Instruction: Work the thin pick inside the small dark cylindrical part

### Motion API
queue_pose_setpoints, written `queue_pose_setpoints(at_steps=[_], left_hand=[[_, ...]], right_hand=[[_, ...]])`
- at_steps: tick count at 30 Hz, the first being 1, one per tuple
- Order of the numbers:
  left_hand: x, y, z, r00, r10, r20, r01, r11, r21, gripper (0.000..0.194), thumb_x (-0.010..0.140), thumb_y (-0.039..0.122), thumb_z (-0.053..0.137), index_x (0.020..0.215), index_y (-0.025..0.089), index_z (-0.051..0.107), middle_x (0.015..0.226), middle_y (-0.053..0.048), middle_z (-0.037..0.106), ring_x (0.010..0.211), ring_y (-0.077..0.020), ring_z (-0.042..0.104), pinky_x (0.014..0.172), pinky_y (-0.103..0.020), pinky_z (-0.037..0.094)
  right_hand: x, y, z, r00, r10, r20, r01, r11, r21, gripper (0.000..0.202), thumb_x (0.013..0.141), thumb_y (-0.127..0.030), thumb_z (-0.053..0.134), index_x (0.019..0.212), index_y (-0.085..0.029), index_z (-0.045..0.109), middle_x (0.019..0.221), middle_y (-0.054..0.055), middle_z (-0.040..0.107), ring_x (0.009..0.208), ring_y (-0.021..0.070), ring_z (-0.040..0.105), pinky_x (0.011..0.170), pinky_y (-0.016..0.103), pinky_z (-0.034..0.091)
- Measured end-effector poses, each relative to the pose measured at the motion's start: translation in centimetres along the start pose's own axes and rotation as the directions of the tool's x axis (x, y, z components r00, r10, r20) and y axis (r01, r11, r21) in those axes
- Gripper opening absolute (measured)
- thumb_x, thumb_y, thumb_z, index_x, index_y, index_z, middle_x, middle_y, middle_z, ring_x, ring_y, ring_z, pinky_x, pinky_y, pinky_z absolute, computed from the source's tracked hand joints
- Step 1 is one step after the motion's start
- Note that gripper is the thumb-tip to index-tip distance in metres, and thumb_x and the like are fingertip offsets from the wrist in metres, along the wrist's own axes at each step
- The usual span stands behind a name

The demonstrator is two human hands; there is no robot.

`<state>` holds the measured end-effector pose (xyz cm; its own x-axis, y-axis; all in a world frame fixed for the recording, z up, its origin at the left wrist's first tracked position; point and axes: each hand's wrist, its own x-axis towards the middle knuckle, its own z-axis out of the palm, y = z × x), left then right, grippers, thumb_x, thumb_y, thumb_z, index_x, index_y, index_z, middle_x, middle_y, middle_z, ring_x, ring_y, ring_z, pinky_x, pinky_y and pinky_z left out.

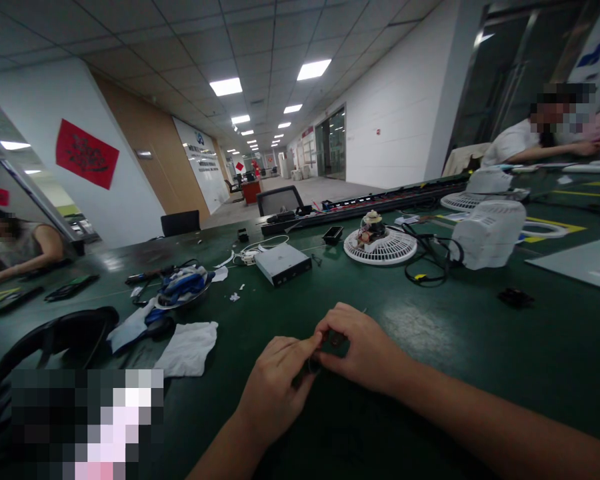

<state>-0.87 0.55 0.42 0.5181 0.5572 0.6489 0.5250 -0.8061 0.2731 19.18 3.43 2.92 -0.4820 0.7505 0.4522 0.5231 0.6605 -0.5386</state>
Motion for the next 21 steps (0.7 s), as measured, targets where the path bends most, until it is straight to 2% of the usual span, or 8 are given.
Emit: queue_pose_setpoints(at_steps=[3, 6, 9, 12, 17, 19, 21], left_hand=[[0.0, 0.0, 0.0, 1.000, -0.014, -0.019, 0.014, 1.000, 0.004, 0.049, 0.088, 0.008, 0.062, 0.135, 0.019, 0.052, 0.118, -0.009, 0.069, 0.103, -0.0203, 0.065, 0.089, -0.036, 0.056], [-0.1, -0.1, 0.0, 0.999, -0.025, -0.040, 0.026, 0.999, 0.022, 0.046, 0.089, 0.011, 0.061, 0.134, 0.019, 0.052, 0.119, -0.010, 0.069, 0.105, -0.0210, 0.066, 0.090, -0.037, 0.056], [-0.1, -0.1, -0.1, 0.996, -0.061, -0.069, 0.066, 0.996, 0.060, 0.044, 0.089, 0.013, 0.060, 0.133, 0.019, 0.053, 0.117, -0.010, 0.070, 0.104, -0.0215, 0.067, 0.089, -0.037, 0.057], [0.0, -0.1, -0.2, 0.983, -0.138, -0.124, 0.151, 0.983, 0.104, 0.045, 0.090, 0.016, 0.061, 0.134, 0.018, 0.052, 0.116, -0.010, 0.070, 0.104, -0.0220, 0.067, 0.089, -0.038, 0.057], [0.1, -0.2, -0.5, 0.958, -0.233, -0.168, 0.256, 0.958, 0.133, 0.048, 0.091, 0.021, 0.060, 0.137, 0.017, 0.049, 0.113, -0.010, 0.071, 0.098, -0.0217, 0.068, 0.085, -0.037, 0.057], [0.1, -0.1, -0.5, 0.955, -0.246, -0.165, 0.268, 0.954, 0.131, 0.047, 0.091, 0.020, 0.058, 0.137, 0.016, 0.049, 0.112, -0.010, 0.071, 0.097, -0.0216, 0.068, 0.084, -0.037, 0.057], [0.1, -0.1, -0.5, 0.954, -0.254, -0.156, 0.275, 0.952, 0.132, 0.047, 0.091, 0.020, 0.057, 0.137, 0.016, 0.049, 0.111, -0.010, 0.071, 0.097, -0.0218, 0.068, 0.084, -0.037, 0.056]], right_hand=[[0.0, 0.0, -0.2, 0.999, -0.041, -0.017, 0.041, 0.999, -0.018, 0.010, 0.080, -0.023, 0.073, 0.085, -0.019, 0.065, 0.083, 0.003, 0.067, 0.084, 0.0210, 0.056, 0.073, 0.034, 0.043], [-0.2, -0.4, -0.5, 0.995, -0.097, -0.025, 0.096, 0.995, -0.016, 0.018, 0.083, -0.029, 0.070, 0.096, -0.018, 0.064, 0.093, 0.006, 0.066, 0.089, 0.0230, 0.056, 0.080, 0.039, 0.045], [-0.3, -0.6, -0.7, 0.988, -0.103, -0.116, 0.105, 0.994, 0.010, 0.027, 0.085, -0.021, 0.063, 0.111, -0.016, 0.060, 0.108, 0.010, 0.061, 0.100, 0.0251, 0.055, 0.088, 0.042, 0.046], [-0.2, -0.3, -1.0, 0.971, -0.093, -0.219, 0.105, 0.994, 0.041, 0.019, 0.091, -0.015, 0.053, 0.108, -0.018, 0.060, 0.110, 0.011, 0.058, 0.104, 0.0241, 0.055, 0.090, 0.041, 0.047], [-0.5, 0.6, -1.3, 0.914, -0.273, -0.299, 0.316, 0.943, 0.103, 0.015, 0.100, -0.022, 0.045, 0.104, -0.021, 0.060, 0.100, 0.008, 0.059, 0.094, 0.0205, 0.058, 0.077, 0.034, 0.050], [-0.9, 0.8, -1.3, 0.884, -0.325, -0.337, 0.372, 0.924, 0.084, 0.020, 0.101, -0.031, 0.046, 0.108, -0.022, 0.062, 0.104, 0.009, 0.057, 0.096, 0.0219, 0.058, 0.072, 0.033, 0.050], [-1.2, 0.7, -1.2, 0.857, -0.332, -0.395, 0.392, 0.917, 0.079, 0.029, 0.100, -0.043, 0.045, 0.106, -0.022, 0.064, 0.096, 0.008, 0.055, 0.088, 0.0216, 0.057, 0.066, 0.033, 0.048]])
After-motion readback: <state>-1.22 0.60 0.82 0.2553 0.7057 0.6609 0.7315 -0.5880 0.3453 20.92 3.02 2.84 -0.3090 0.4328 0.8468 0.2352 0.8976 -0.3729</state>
